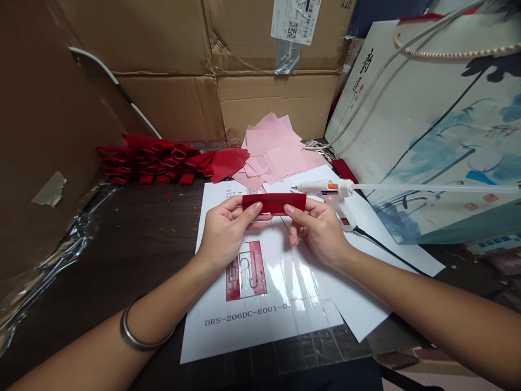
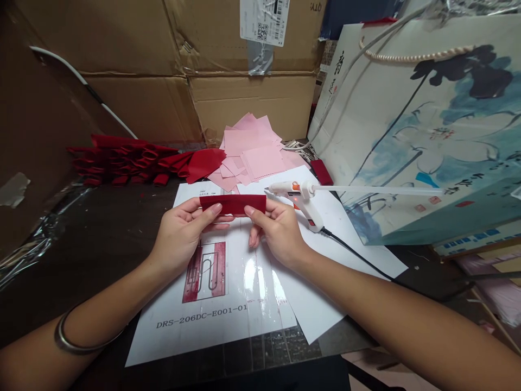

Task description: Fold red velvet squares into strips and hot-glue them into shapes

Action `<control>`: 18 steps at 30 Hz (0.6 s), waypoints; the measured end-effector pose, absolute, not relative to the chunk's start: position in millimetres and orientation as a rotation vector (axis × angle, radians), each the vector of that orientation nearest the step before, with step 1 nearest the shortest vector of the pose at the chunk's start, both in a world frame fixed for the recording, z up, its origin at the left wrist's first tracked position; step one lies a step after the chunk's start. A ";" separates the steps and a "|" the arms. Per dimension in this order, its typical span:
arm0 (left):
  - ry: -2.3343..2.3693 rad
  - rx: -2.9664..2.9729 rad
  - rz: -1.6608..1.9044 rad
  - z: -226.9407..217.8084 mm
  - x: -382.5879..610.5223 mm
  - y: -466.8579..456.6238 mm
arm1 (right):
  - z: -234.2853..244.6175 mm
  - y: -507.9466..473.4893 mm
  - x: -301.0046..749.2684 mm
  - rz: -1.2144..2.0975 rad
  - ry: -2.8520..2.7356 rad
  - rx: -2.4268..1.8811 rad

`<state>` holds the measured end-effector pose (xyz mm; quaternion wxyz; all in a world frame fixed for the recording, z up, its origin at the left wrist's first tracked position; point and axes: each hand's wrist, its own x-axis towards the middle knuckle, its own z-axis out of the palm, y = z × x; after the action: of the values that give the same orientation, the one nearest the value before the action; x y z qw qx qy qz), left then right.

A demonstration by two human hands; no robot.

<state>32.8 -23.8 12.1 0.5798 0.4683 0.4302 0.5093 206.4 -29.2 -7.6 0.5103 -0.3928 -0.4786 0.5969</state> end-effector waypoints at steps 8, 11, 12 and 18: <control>1.021 1.076 1.220 9.9 32.7 -25.6 | -2.8 -29.5 207.0 1.361 -1.260 -1.032; 1.045 1.094 1.244 8.7 31.4 -23.6 | -2.0 -29.3 207.5 1.386 -1.238 -1.062; 1.053 1.101 1.249 8.6 30.9 -22.9 | -2.3 -29.2 207.8 1.373 -1.233 -1.069; 1.060 1.095 1.311 8.1 28.1 -19.5 | -2.9 -28.8 208.4 1.351 -1.242 -1.093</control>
<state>28.1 -19.5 8.1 0.5359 0.4600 0.4451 0.5505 208.4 -28.8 -2.9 0.4821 -0.4482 -0.5096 0.5541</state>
